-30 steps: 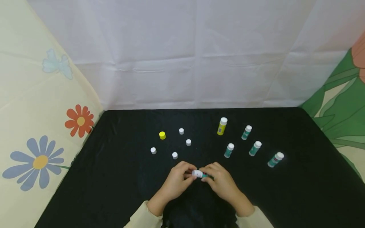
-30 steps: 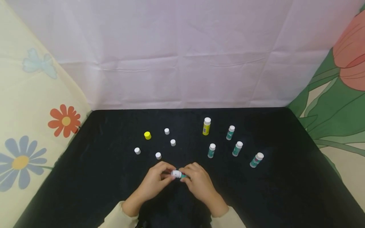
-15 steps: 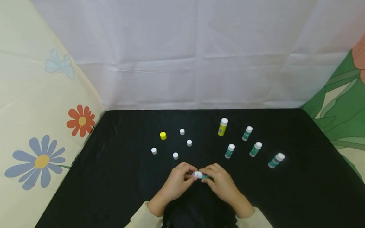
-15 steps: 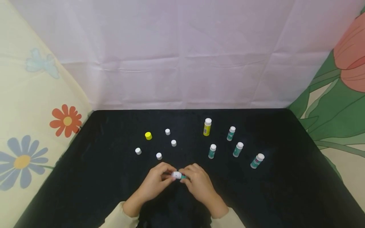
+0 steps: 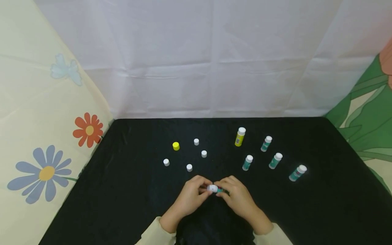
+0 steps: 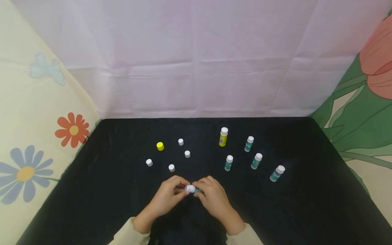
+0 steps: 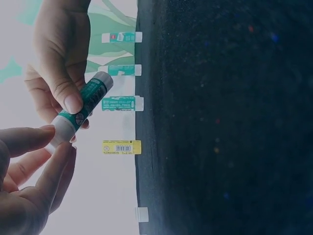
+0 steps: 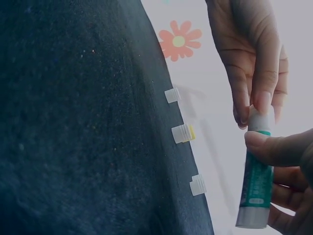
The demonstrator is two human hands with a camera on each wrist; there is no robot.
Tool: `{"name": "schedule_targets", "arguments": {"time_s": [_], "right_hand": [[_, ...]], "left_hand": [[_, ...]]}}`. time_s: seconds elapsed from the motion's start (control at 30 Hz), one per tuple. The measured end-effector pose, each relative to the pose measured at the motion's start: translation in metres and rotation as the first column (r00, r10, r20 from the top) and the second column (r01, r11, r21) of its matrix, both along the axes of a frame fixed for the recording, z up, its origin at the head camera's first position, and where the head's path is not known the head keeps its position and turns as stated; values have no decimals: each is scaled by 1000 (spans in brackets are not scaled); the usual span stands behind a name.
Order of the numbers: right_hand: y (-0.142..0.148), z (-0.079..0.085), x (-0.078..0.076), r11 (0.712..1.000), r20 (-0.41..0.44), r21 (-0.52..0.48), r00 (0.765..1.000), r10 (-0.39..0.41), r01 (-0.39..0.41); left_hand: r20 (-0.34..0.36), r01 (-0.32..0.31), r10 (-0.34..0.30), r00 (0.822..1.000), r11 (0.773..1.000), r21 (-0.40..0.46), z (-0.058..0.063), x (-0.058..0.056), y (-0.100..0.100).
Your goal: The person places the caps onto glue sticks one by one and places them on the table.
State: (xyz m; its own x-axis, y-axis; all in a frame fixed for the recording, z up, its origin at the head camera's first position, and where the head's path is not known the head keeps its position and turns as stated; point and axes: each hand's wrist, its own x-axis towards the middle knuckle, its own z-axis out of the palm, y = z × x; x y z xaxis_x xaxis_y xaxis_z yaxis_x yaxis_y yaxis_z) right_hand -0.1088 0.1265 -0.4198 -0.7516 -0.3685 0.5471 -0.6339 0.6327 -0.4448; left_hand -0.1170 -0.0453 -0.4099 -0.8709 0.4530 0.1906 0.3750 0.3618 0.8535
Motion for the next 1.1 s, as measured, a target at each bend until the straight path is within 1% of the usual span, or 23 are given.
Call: {"name": "schedule_targets", "arguments": {"time_s": [0.13, 0.33, 0.43, 0.63, 0.87, 1.1], "right_hand": [[1, 0, 0, 1000, -4, -1, 1000, -5, 5], [2, -2, 0, 1000, -11, 4, 1000, -18, 18], [3, -3, 1, 1000, -18, 7, 1000, -15, 15], [4, -6, 0, 1000, -31, 5, 1000, 1, -1], [4, -9, -4, 999, -3, 33, 1000, 19, -19], [5, -11, -8, 998, 2, 59, 999, 38, -38]], "left_hand": [[3, -4, 3, 1000, 1000, 4, -1, 0, 2], [-33, -5, 5, 999, 1000, 0, -3, 1, 4], [-36, -3, 3, 999, 1000, -3, -5, 1, 5], [-29, -8, 8, 1000, 1000, -25, -7, 0, 7], [-5, -18, 18, 1000, 999, -42, -10, -2, 6], [-15, -15, 14, 1000, 997, -78, -11, -5, 3]]}}
